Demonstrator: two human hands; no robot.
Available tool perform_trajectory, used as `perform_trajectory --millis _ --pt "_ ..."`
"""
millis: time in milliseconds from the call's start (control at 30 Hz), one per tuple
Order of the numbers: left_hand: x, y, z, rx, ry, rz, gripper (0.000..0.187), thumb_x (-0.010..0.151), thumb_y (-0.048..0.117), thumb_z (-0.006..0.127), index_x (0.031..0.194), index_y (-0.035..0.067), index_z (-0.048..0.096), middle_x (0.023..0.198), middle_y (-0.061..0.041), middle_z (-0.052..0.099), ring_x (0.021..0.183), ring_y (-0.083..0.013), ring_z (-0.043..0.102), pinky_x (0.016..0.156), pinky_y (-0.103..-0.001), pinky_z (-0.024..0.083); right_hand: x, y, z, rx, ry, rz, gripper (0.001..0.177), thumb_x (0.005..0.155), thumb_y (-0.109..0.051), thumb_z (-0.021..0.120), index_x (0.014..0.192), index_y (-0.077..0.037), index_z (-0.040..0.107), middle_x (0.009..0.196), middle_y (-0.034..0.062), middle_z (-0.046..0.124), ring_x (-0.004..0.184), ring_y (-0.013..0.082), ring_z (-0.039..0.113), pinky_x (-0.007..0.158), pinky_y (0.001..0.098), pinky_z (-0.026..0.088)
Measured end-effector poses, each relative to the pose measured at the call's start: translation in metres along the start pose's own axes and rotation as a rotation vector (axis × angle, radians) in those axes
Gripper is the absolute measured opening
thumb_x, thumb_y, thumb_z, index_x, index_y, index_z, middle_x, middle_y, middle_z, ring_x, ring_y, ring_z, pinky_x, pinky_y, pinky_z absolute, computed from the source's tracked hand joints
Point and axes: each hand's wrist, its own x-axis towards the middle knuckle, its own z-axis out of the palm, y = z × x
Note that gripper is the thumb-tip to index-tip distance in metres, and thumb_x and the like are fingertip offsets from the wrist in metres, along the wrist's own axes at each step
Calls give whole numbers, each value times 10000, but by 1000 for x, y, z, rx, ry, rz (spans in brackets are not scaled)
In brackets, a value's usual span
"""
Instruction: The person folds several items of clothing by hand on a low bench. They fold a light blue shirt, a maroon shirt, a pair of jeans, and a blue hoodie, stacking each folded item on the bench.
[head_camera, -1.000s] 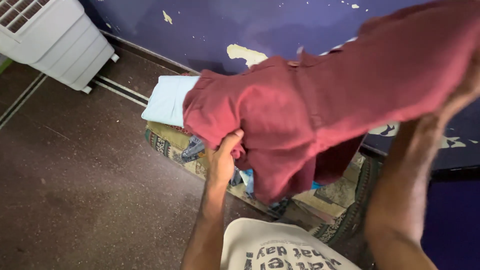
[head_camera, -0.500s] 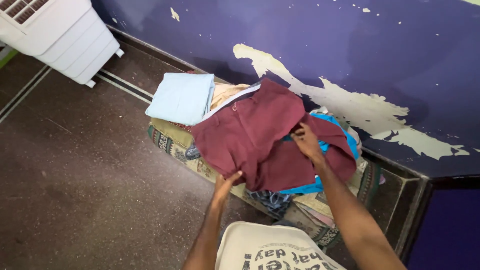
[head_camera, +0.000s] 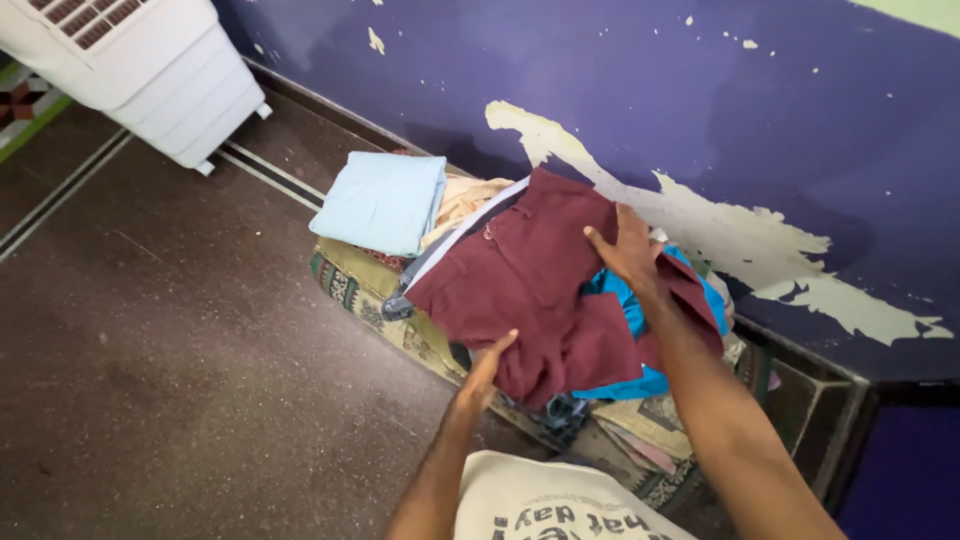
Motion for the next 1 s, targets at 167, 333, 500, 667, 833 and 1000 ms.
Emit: perform_trajectory --millis 167,333,500,667,833,1000 --pt "30 -28 -58 -352 342 64 726 886 421 945 1307 -80 632 1006 -78 416 859 -231 440 755 -420 382 14 -33 -8 -150 -195 179 992 833 -637 729 1561 -83 346 1559 197 458 1445 418 416 1132 634 228" --pt "24 29 -100 -381 689 280 589 683 183 921 1138 215 548 923 33 638 768 -121 589 641 -299 478 26 -39 -7 244 -251 407 1139 708 -570 856 1563 -40 322 1485 281 475 1378 371 476 1130 445 400" --pt "50 63 -106 -287 401 318 401 853 184 861 1133 45 610 908 -48 541 717 -197 474 592 -340 367 32 -73 -27 425 -407 444 762 790 -488 851 1279 62 653 1275 249 696 1153 333 680 967 399 524" --pt "-19 151 -20 -241 255 463 356 797 62 675 1148 2 661 1035 -123 718 898 -233 713 801 -355 592 27 -95 -21 200 -499 212 465 749 -328 821 1077 0 795 954 169 807 861 267 760 785 391 575" --pt "-54 191 30 -55 285 813 402 951 122 636 1310 -59 627 1256 -141 701 1120 -237 660 1007 -347 493 -14 -186 -46 22 -110 -280 341 874 -244 737 1150 -47 708 891 226 718 850 408 714 782 480 554" --pt "-78 209 47 -158 234 723 475 1012 302 563 1405 35 554 1332 -107 642 1164 -186 623 1015 -331 466 -58 -243 -59 63 -236 -531 627 827 -193 680 1440 -205 550 1186 165 675 977 406 674 831 484 551"
